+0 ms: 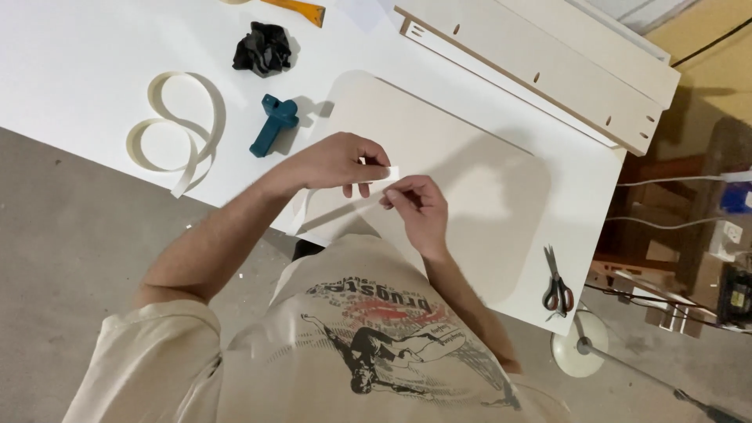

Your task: Applying edge banding tape to a wooden panel and trimming the excess using scissors and an edge trimmer.

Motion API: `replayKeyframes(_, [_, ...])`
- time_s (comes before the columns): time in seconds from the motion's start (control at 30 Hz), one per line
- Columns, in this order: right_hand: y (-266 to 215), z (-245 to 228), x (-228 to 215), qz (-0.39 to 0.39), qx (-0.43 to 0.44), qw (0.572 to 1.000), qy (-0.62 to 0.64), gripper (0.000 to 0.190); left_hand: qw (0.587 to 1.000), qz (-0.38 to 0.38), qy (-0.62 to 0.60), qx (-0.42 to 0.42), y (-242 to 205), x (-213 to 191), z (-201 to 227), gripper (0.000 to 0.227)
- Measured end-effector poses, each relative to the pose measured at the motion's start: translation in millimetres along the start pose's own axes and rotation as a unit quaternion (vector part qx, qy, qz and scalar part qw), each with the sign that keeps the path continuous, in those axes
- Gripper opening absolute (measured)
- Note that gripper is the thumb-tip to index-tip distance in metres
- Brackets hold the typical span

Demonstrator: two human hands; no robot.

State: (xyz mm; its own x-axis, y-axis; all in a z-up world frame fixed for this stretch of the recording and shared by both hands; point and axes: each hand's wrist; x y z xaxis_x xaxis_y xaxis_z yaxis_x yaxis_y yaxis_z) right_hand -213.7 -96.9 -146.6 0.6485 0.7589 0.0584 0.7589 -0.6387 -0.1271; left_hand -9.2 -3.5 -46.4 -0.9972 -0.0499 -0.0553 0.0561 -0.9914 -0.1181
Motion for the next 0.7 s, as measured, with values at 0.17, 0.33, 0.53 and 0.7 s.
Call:
replayKeyframes(0.17, [-5.1,-6.0,-6.9,0.035,-0.069,0.997,-0.001,0.037,0.999,-0.022,0.038,-0.003,-8.3,2.3,19.4,0.022])
replayKeyframes(0.33, [-16.5,-8.8,-2.8,-0.016,-0.197,0.975,-0.099,0.048,0.999,0.004,0.040,0.007,-13.0,2.2,28.6,0.021])
replayKeyframes(0.53, [-19.8,-6.6,-8.3,-0.016,-0.203,0.975,-0.091,0.056,0.999,-0.002,0.051,0.002,-13.5,-1.3,25.4,0.025])
replayKeyframes(0.7, [-19.3,-7.7,-5.4,-0.044,-0.199,0.974,-0.099,0.061,0.998,-0.006,0.060,0.006,-14.0,1.6,28.5,0.028])
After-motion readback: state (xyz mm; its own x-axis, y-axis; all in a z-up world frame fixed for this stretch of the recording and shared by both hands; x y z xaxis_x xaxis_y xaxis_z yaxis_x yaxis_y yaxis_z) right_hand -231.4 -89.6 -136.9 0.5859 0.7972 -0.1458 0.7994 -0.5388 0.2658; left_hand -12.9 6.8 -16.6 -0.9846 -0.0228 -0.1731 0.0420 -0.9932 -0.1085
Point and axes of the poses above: each hand's wrist, its own y-axis towards the middle knuckle, its own x-axis out of the palm, z = x × y, and after that the axes turned 10 degrees about x, right-handed
